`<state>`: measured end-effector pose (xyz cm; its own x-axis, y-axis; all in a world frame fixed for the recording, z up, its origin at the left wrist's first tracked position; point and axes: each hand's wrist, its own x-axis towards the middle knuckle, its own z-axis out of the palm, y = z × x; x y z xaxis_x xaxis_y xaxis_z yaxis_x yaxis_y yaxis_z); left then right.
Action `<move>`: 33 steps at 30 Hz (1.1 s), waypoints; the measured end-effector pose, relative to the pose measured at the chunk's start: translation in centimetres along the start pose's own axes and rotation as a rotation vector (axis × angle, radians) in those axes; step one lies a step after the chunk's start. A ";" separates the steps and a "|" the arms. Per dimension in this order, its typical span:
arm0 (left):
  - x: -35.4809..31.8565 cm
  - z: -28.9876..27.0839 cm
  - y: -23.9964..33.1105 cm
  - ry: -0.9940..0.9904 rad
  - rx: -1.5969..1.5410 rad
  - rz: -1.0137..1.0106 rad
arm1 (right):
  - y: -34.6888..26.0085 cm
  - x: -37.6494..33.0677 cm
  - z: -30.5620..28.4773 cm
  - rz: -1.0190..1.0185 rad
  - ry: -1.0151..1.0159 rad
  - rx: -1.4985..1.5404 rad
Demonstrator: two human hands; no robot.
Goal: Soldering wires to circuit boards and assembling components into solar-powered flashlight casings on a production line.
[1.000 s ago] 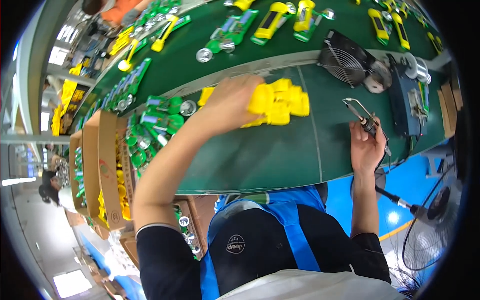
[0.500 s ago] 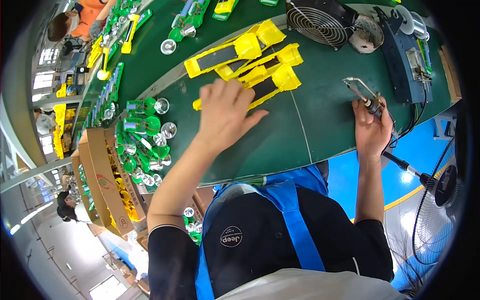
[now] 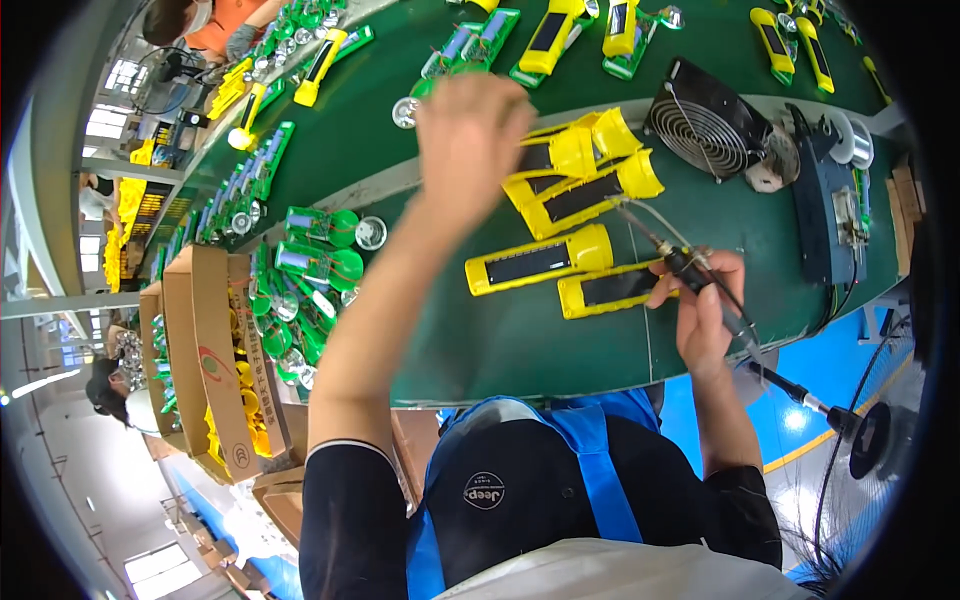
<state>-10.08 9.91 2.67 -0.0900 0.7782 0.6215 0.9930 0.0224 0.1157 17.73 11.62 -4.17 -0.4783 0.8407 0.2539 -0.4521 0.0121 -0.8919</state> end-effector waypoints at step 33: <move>-16.6 -14.0 2.3 -0.503 -0.808 -0.774 | 2.3 1.9 7.1 -0.142 0.114 0.353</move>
<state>-7.36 -11.77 3.48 -0.4178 0.8921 -0.1723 0.3416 0.3300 0.8800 10.37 9.42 -3.09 -0.3149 0.8988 0.3049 -0.7483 -0.0374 -0.6623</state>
